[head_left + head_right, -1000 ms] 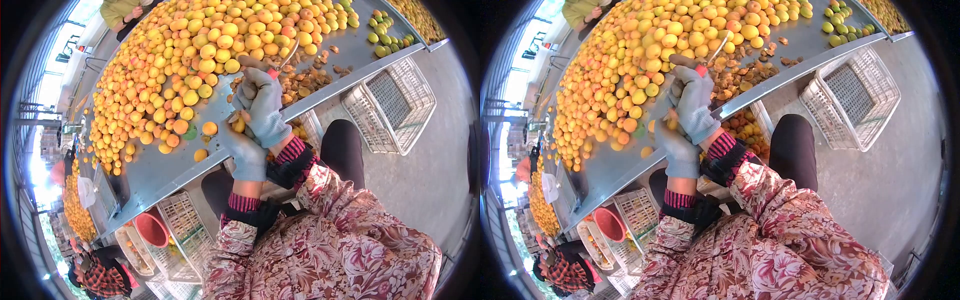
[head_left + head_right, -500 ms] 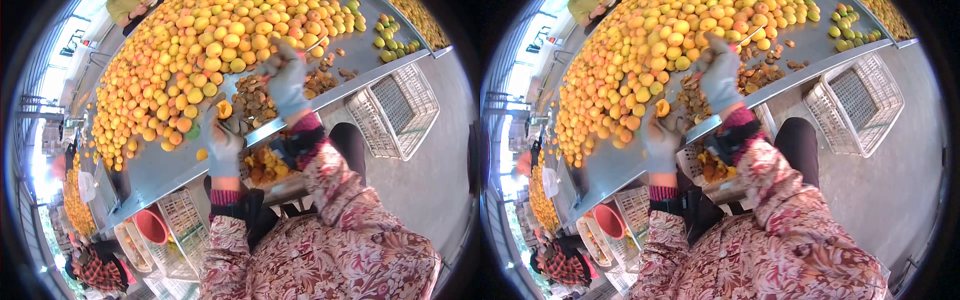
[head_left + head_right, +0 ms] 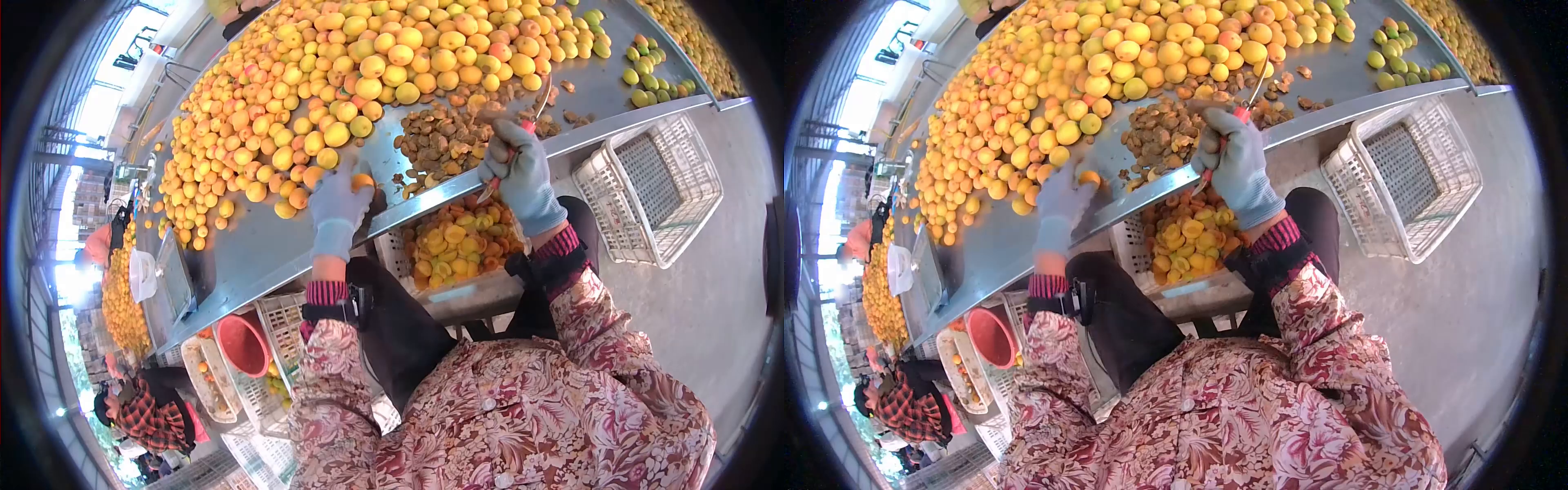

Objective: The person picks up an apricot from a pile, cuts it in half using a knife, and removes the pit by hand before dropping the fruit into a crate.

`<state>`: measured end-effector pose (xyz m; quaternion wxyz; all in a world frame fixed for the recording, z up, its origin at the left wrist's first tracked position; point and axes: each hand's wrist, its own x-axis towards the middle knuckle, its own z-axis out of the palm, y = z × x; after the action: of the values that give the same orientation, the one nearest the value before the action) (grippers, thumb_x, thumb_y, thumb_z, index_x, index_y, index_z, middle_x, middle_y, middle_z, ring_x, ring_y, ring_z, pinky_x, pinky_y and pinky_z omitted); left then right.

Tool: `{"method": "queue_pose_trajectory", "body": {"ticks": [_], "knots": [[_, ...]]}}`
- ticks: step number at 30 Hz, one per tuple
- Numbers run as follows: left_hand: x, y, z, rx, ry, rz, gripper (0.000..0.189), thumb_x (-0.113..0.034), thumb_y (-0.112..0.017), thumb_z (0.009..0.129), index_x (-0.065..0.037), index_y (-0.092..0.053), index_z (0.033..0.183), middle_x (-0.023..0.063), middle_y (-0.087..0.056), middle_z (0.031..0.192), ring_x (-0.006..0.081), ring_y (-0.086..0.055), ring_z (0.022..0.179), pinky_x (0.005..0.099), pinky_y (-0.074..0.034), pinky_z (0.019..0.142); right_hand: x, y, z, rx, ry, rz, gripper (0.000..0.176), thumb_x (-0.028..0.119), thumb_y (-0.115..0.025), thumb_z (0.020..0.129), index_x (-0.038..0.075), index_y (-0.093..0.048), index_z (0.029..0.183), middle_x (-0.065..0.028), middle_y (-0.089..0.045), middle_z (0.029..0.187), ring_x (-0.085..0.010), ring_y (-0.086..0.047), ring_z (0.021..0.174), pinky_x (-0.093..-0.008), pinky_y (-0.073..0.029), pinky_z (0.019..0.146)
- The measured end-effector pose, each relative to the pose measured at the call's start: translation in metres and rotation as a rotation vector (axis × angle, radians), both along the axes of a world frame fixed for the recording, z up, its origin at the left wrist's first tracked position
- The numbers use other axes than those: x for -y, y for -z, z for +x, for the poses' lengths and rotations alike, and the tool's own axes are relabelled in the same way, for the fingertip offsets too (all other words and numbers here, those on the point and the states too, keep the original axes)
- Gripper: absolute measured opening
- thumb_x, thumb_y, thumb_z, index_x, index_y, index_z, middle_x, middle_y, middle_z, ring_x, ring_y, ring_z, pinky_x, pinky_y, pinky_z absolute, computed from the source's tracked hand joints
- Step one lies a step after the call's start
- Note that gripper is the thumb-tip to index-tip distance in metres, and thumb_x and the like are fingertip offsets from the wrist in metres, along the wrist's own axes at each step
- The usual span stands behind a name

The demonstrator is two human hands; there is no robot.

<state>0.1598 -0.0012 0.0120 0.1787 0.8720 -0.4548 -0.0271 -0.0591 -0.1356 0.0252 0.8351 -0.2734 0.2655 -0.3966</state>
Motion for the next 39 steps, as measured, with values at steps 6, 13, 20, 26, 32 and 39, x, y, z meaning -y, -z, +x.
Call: {"method": "queue_pose_trajectory", "body": {"ticks": [6, 13, 20, 26, 32, 39], "knots": [[0.002, -0.014, -0.002, -0.234, 0.022, 0.192, 0.051, -0.022, -0.061, 0.075, -0.012, -0.049, 0.123, 0.0186, -0.055, 0.113, 0.0285, -0.056, 0.098, 0.038, -0.044, 0.083, -0.018, -0.008, -0.027, -0.052, -0.154, -0.266, 0.03, 0.02, -0.044, 0.091, -0.003, -0.054, 0.107, 0.0033, -0.032, 0.055, -0.0073, -0.029, 0.041, -0.0233, -0.032, 0.042], [-0.046, -0.045, -0.064, -1.62, 0.38, -1.153, 0.055, -0.004, -0.053, 0.074, -0.005, -0.042, 0.128, 0.0178, -0.048, 0.127, 0.0225, -0.056, 0.102, 0.0388, -0.047, 0.083, -0.067, -0.042, -0.046, -0.218, -0.62, -0.209, 0.023, 0.029, -0.056, 0.088, 0.008, -0.056, 0.099, 0.0024, -0.049, 0.058, -0.0052, -0.041, 0.04, -0.0203, -0.033, 0.036], [-0.065, -0.046, -0.092, -1.54, 0.446, -1.164, 0.057, -0.001, -0.05, 0.073, -0.004, -0.042, 0.129, 0.0182, -0.046, 0.129, 0.0234, -0.059, 0.095, 0.0381, -0.05, 0.076, -0.102, -0.061, -0.06, -0.269, -0.773, -0.3, 0.022, 0.031, -0.057, 0.088, 0.011, -0.052, 0.093, 0.0055, -0.049, 0.064, 0.0, -0.042, 0.05, -0.0164, -0.031, 0.041], [-0.075, -0.055, -0.099, -1.536, 0.515, -1.145, 0.063, 0.003, -0.05, 0.071, -0.003, -0.036, 0.132, 0.0233, -0.049, 0.124, 0.0265, -0.058, 0.095, 0.0352, -0.049, 0.077, -0.115, -0.074, -0.075, -0.294, -0.892, -0.267, 0.027, 0.034, -0.055, 0.089, 0.009, -0.05, 0.096, 0.0035, -0.049, 0.063, -0.0021, -0.045, 0.049, -0.0166, -0.032, 0.041], [-0.078, -0.06, -0.103, -1.501, 0.478, -1.14, 0.062, 0.005, -0.051, 0.068, -0.001, -0.037, 0.129, 0.024, -0.052, 0.12, 0.0264, -0.057, 0.093, 0.0337, -0.048, 0.078, -0.115, -0.081, -0.079, -0.305, -1.106, -0.286, 0.036, 0.041, -0.05, 0.089, 0.007, -0.05, 0.101, 0.0016, -0.049, 0.061, -0.0048, -0.046, 0.046, -0.0182, -0.035, 0.039], [-0.085, -0.051, -0.096, -1.556, 0.509, -1.101, 0.047, -0.002, -0.052, 0.069, 0.003, -0.046, 0.116, 0.0248, -0.054, 0.116, 0.0275, -0.059, 0.088, 0.0344, -0.048, 0.078, -0.117, -0.08, -0.072, -0.378, -1.162, -0.315, 0.043, 0.048, -0.05, 0.088, 0.007, -0.053, 0.1, 0.0024, -0.047, 0.062, -0.0054, -0.047, 0.048, -0.0193, -0.038, 0.039]]}}
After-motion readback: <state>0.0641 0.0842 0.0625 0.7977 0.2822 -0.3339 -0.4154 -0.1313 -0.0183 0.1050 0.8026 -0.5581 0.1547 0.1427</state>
